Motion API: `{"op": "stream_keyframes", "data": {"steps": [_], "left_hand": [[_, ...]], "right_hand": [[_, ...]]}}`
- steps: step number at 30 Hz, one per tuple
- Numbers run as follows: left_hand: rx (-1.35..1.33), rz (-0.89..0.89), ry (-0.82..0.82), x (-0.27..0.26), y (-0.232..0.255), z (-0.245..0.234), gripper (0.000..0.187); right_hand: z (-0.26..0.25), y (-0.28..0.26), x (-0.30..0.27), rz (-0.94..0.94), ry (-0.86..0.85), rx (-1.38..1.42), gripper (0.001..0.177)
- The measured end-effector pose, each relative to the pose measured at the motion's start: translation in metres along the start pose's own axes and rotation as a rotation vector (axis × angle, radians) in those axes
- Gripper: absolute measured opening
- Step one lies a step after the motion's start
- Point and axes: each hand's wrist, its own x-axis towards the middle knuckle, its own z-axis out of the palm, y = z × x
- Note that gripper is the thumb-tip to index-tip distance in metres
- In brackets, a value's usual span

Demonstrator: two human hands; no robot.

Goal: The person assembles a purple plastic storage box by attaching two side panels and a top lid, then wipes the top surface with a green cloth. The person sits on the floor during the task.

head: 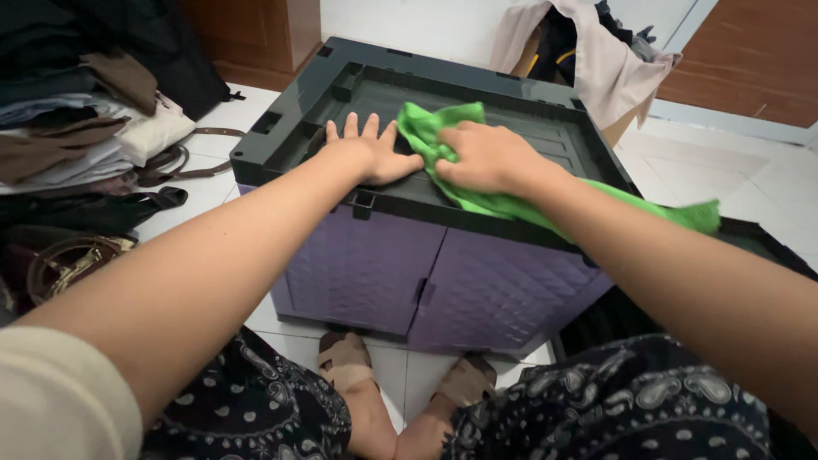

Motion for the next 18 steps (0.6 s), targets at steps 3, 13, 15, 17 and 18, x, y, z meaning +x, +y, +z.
{"op": "stream_keyframes", "data": {"steps": [3, 13, 15, 17, 18], "left_hand": [[0.013, 0.016, 0.014, 0.000, 0.002, 0.002, 0.106], [-0.012, 0.015, 0.016, 0.002, -0.002, 0.006, 0.106], [-0.007, 0.017, 0.021, 0.010, -0.001, 0.005, 0.105], [-0.004, 0.006, 0.009, 0.016, -0.004, 0.011, 0.103], [0.035, 0.026, 0.011, 0.019, -0.007, 0.012, 0.105]], "right_hand": [[-0.006, 0.006, -0.017, -0.027, -0.003, 0.026, 0.057], [-0.037, 0.102, -0.104, 0.120, -0.255, 0.330, 0.058], [-0.037, 0.080, -0.099, 0.237, -0.316, 0.424, 0.051], [-0.031, 0.045, -0.086, 0.101, -0.317, 0.440, 0.048], [-0.032, 0.028, -0.076, -0.097, -0.271, 0.402, 0.049]]}}
